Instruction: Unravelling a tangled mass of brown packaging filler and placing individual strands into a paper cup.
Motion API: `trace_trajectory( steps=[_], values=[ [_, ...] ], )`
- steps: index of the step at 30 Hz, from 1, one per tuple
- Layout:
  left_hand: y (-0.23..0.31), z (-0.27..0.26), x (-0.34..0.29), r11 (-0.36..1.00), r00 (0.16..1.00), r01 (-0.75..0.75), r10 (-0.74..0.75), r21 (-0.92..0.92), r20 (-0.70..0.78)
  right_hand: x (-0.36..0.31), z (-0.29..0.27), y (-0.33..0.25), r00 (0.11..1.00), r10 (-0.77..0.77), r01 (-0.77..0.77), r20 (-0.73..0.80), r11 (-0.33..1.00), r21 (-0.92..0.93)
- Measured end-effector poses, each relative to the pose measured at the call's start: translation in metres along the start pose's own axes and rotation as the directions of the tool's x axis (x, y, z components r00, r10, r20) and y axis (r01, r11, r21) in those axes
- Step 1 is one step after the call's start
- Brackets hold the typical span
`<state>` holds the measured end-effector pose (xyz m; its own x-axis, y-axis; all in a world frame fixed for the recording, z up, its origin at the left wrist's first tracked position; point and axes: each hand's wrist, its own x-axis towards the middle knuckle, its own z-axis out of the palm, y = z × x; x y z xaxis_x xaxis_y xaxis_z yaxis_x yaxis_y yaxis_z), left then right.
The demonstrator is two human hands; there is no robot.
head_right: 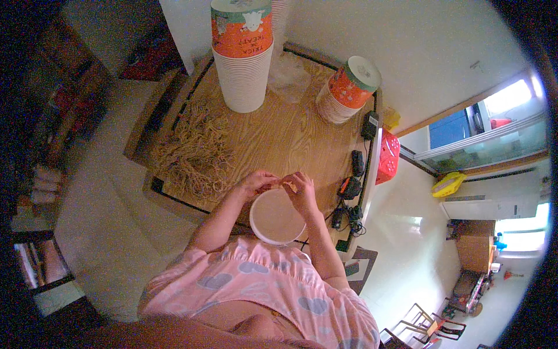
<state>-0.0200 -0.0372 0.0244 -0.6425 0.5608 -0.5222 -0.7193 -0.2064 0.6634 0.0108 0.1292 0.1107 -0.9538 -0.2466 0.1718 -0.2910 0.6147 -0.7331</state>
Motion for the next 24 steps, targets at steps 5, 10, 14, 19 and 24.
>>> trace_trajectory(
  steps=[5, 10, 14, 19, 24],
  values=[
    [0.014, 0.011, -0.009, 1.000, 1.000, 0.025, -0.025, 0.011, 0.017, 0.003, -0.003, 0.002, 0.995, -0.094, 0.095, 0.009, 0.986, -0.139],
    [0.008, 0.007, -0.004, 1.000, 1.000, 0.008, -0.008, -0.004, 0.012, 0.002, 0.003, 0.011, 0.998, -0.061, 0.063, 0.025, 0.996, -0.068],
    [0.000, 0.007, 0.002, 0.978, 0.985, -0.158, 0.165, 0.138, -0.044, 0.003, 0.005, 0.009, 0.999, -0.037, 0.037, -0.005, 0.999, 0.017],
    [-0.006, 0.013, -0.002, 0.862, 0.904, -0.401, 0.427, 0.310, -0.017, 0.001, 0.012, 0.014, 0.995, 0.097, -0.096, -0.009, 0.991, 0.095],
    [-0.002, 0.012, -0.004, 0.861, 0.929, -0.336, 0.370, 0.382, -0.018, -0.001, 0.022, 0.021, 0.980, 0.193, -0.175, -0.059, 0.958, 0.226]
  ],
)
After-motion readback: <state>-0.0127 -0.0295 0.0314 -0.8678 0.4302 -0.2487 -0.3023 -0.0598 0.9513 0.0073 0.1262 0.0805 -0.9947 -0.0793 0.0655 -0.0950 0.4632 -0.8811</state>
